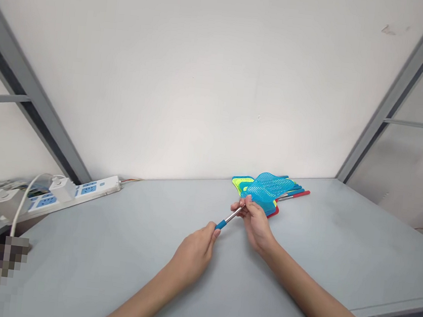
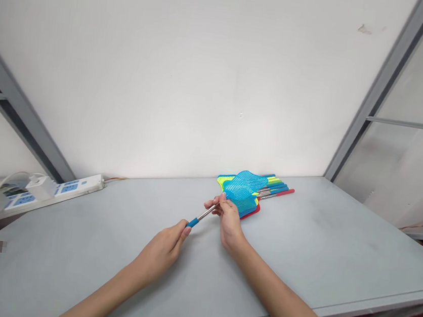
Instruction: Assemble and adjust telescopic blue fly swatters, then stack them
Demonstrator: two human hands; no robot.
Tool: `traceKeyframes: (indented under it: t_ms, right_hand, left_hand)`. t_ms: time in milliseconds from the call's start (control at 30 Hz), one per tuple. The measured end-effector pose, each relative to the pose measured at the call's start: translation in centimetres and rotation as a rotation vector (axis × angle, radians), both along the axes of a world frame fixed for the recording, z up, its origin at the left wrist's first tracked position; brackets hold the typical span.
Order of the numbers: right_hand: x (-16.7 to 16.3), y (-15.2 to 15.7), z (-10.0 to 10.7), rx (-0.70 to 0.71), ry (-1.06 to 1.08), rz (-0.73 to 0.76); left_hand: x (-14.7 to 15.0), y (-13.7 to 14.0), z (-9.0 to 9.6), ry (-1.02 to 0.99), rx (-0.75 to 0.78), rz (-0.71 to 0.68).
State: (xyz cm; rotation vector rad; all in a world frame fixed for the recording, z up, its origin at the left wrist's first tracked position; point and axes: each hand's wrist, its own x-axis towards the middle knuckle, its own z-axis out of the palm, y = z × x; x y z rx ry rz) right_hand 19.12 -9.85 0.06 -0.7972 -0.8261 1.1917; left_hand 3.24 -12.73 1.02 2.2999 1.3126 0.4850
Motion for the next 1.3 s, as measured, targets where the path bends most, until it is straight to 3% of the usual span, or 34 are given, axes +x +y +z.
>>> traceKeyframes:
  t_ms: [933, 1300]
  right_hand:
    - [0.68, 0.13, -0.2, 0.016, 0.06, 0.004]
    - [0.7, 0.2, -0.1, -0.005, 0.061, 0.008]
  left_hand:
    - [0.17, 0.01, -0.33, 0.027, 0.056, 0.004]
    - [-0.02, -0.69, 0.2, -0.058, -0.051, 0.018]
